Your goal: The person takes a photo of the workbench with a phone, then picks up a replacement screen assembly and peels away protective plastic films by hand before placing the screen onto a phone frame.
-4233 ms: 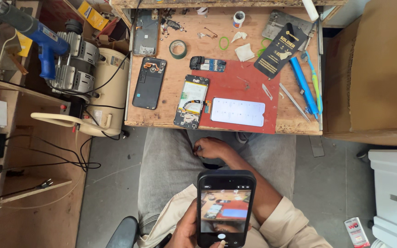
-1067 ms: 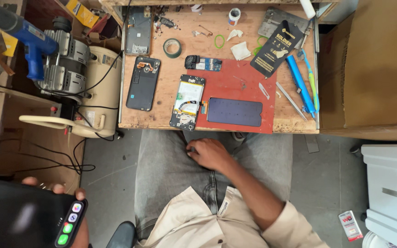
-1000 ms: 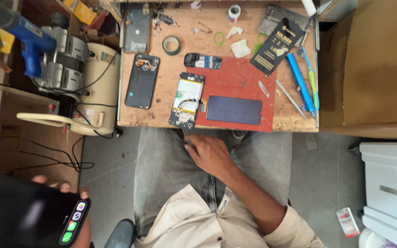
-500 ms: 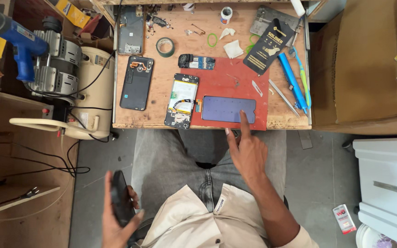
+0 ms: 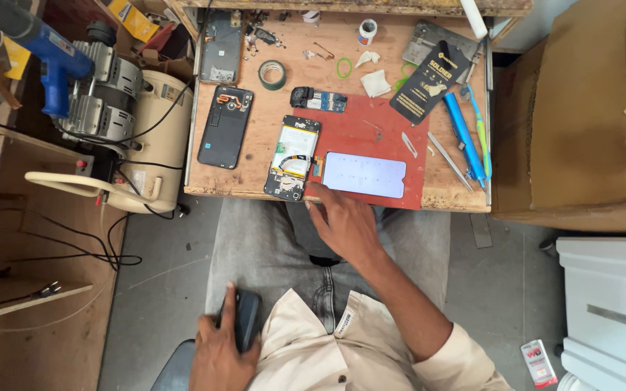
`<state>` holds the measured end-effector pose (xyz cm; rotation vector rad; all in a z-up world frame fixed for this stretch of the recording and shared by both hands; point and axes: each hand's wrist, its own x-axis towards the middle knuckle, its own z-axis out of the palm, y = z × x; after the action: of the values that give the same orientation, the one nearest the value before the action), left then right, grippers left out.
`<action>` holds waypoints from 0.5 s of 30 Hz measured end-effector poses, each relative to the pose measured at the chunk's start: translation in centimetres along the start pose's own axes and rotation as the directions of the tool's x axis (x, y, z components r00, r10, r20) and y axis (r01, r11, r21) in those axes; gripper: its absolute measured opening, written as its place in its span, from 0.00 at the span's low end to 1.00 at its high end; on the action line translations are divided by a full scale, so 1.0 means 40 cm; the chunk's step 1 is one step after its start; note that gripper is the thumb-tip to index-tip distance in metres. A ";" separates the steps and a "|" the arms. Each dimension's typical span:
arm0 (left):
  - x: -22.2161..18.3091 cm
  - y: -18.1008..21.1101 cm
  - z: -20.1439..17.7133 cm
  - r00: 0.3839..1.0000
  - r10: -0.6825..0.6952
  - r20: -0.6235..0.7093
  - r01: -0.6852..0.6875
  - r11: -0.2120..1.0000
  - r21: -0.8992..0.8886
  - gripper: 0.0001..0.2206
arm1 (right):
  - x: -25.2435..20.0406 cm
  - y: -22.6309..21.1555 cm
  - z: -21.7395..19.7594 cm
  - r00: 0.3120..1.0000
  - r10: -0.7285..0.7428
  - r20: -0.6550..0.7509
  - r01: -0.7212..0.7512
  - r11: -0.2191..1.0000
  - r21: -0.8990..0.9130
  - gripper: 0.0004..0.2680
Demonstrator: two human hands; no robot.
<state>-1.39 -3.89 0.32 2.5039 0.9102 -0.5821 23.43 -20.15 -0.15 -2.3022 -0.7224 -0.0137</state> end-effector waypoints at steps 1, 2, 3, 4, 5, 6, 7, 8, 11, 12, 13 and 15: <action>-0.007 -0.020 0.019 0.991 -0.066 0.114 0.062 0.997 0.045 0.55 | 0.012 0.000 0.002 0.999 -0.035 0.010 0.035 0.999 0.000 0.10; -0.014 -0.050 0.040 0.965 -0.138 0.224 0.119 0.988 0.096 0.55 | 0.025 0.001 0.002 0.998 -0.069 0.004 0.069 0.998 -0.010 0.09; -0.022 -0.089 0.065 0.921 -0.212 0.327 0.170 0.974 0.153 0.56 | 0.039 0.001 0.001 0.995 -0.103 -0.002 0.103 0.994 -0.020 0.08; -0.029 -0.135 0.093 0.914 -0.186 0.360 0.140 0.979 0.149 0.54 | 0.055 -0.001 0.004 0.990 -0.139 -0.009 0.138 0.990 -0.026 0.07; -0.027 -0.182 0.128 0.907 -0.144 0.395 0.100 0.986 0.131 0.54 | 0.074 -0.002 0.007 0.983 -0.182 -0.015 0.182 0.983 -0.023 0.06; -0.024 -0.230 0.168 0.896 -0.109 0.430 0.064 0.991 0.117 0.53 | 0.090 0.000 0.007 0.976 -0.219 -0.019 0.219 0.976 -0.022 0.06; -0.021 -0.274 0.213 0.914 -0.087 0.396 0.047 0.993 0.110 0.52 | 0.105 0.002 0.009 0.966 -0.256 -0.024 0.255 0.967 -0.022 0.06; -0.018 -0.310 0.263 0.932 -0.054 0.358 0.021 0.995 0.095 0.52 | 0.123 0.003 0.011 0.955 -0.298 -0.001 0.297 0.954 -0.035 0.05; -0.011 -0.402 0.378 0.963 0.000 0.270 -0.023 0.996 0.084 0.51 | 0.170 -0.004 0.028 0.910 -0.410 0.050 0.414 0.904 -0.107 0.03; -0.012 -0.424 0.402 0.971 0.022 0.238 -0.039 0.997 0.069 0.50 | 0.184 -0.010 0.037 0.892 -0.447 0.061 0.451 0.879 -0.153 0.04; -0.014 -0.442 0.416 0.979 0.099 0.180 -0.108 0.993 0.040 0.50 | 0.196 -0.015 0.043 0.873 -0.483 0.072 0.487 0.850 -0.199 0.04; -0.014 -0.456 0.423 0.971 0.232 0.066 -0.233 0.972 0.011 0.49 | 0.218 -0.022 0.052 0.836 -0.538 0.106 0.546 0.798 -0.255 0.05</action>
<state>-18.12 0.08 -17.64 2.5451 0.5791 -0.5914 29.94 -14.00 0.65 -2.2675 -1.4588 -0.3705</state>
